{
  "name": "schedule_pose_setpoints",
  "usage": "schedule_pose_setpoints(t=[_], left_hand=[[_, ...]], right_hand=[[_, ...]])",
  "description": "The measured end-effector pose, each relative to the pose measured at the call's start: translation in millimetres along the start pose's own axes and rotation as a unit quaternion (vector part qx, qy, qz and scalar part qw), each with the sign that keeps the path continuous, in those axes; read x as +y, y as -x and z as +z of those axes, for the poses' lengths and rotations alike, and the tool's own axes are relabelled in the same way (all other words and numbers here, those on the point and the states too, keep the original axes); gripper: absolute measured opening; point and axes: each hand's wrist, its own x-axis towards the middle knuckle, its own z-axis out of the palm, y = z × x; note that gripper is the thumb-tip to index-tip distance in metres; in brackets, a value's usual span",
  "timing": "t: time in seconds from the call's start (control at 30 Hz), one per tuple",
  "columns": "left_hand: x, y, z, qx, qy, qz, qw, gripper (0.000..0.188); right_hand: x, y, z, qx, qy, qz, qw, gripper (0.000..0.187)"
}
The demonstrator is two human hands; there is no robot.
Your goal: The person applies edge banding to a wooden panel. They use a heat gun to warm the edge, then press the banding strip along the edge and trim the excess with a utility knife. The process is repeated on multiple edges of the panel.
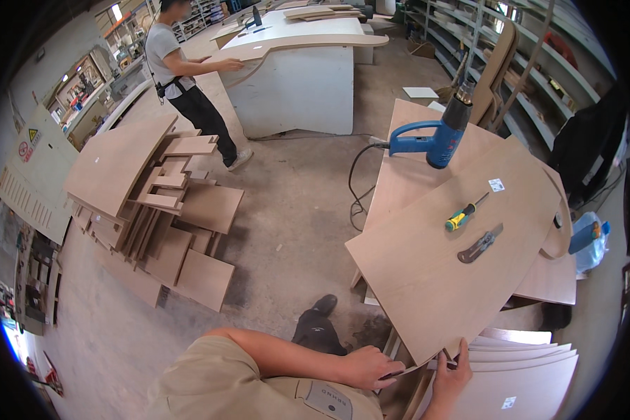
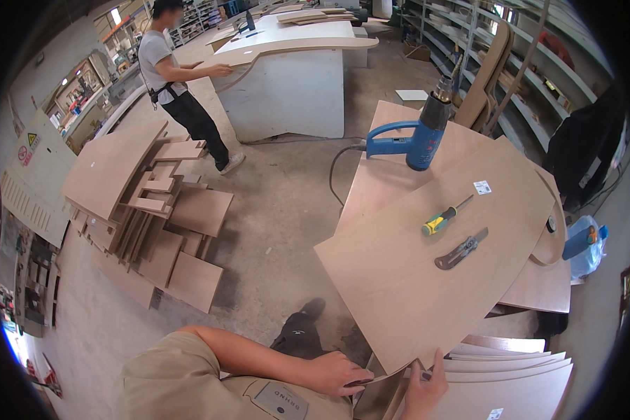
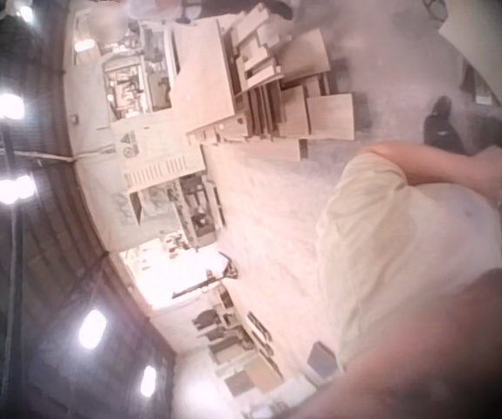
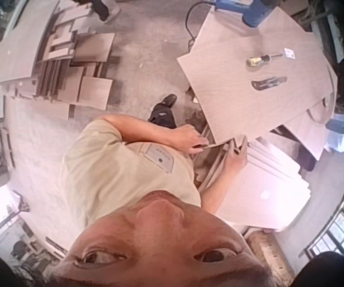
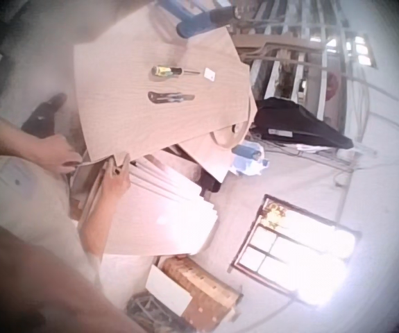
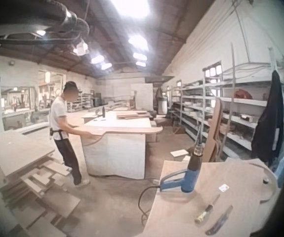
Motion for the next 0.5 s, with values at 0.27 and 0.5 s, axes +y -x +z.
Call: schedule_pose_setpoints(t=[0.27,0.5], left_hand=[[-3.1,0.6,-3.7,-0.011,0.007,-0.009,1.0,0.033],[-5.9,2.6,1.1,-0.012,0.0,0.005,1.0,0.034]], right_hand=[[20.1,-3.8,-0.4,-0.023,0.059,-0.069,0.996,0.064],[17.7,-3.7,-8.0,-0.048,0.052,-0.015,0.997,0.066]])
